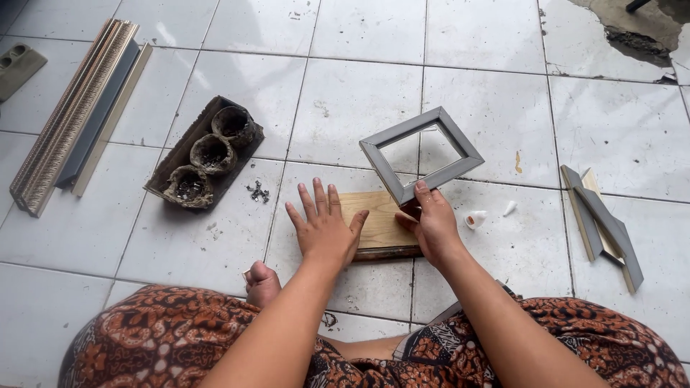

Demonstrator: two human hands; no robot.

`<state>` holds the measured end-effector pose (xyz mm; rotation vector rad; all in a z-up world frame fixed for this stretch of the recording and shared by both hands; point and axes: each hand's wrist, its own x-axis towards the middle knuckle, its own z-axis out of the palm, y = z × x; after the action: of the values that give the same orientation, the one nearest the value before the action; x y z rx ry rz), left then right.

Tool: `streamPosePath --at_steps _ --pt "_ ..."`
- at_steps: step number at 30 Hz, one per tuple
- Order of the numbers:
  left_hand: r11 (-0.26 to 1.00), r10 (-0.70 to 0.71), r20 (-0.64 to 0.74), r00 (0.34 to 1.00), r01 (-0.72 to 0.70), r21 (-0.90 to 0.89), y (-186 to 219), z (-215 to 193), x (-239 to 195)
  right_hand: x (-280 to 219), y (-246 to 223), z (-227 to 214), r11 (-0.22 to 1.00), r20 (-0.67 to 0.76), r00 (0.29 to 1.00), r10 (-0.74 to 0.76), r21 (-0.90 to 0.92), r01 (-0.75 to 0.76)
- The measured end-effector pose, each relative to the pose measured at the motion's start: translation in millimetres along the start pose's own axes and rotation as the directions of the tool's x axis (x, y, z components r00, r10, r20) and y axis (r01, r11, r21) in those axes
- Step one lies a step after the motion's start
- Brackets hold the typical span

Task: Assembling a picture frame by aligning corners, hammering nails, and trimming molding pieces.

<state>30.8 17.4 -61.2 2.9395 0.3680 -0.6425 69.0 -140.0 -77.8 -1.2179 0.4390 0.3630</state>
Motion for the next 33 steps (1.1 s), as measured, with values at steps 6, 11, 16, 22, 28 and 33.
streamPosePath --at_steps 6,11,16,22,28,33 --pt "0.907 0.404 0.103 0.909 -0.413 0.079 24.8 19.4 -12.4 -8.9 -4.2 7.6 1.000 -0.020 1.000 0.007 -0.011 -0.007" --pt "0.995 0.080 -0.012 0.997 -0.081 -0.063 1.9 -10.1 -4.8 -1.0 -2.2 3.9 0.999 -0.003 1.000 0.022 -0.024 -0.022" --pt "0.960 0.271 0.150 0.951 -0.279 0.037 34.6 -5.7 -26.1 -2.6 -5.6 6.9 0.999 -0.011 1.000 0.021 -0.041 -0.022" --pt "0.744 0.667 0.381 0.640 -0.601 -0.292 50.3 -30.0 -46.9 -8.1 -13.4 8.4 0.999 0.000 0.999 0.042 0.028 -0.042" --pt "0.855 0.504 0.211 0.837 -0.451 -0.255 22.6 -7.4 5.8 0.2 -0.1 -1.8 0.956 0.059 0.998 0.027 -0.293 -0.009" --pt "0.925 0.328 0.278 0.903 -0.367 0.098 15.1 42.3 20.6 4.5 4.3 2.5 0.932 0.116 0.993 0.002 -0.360 0.041"
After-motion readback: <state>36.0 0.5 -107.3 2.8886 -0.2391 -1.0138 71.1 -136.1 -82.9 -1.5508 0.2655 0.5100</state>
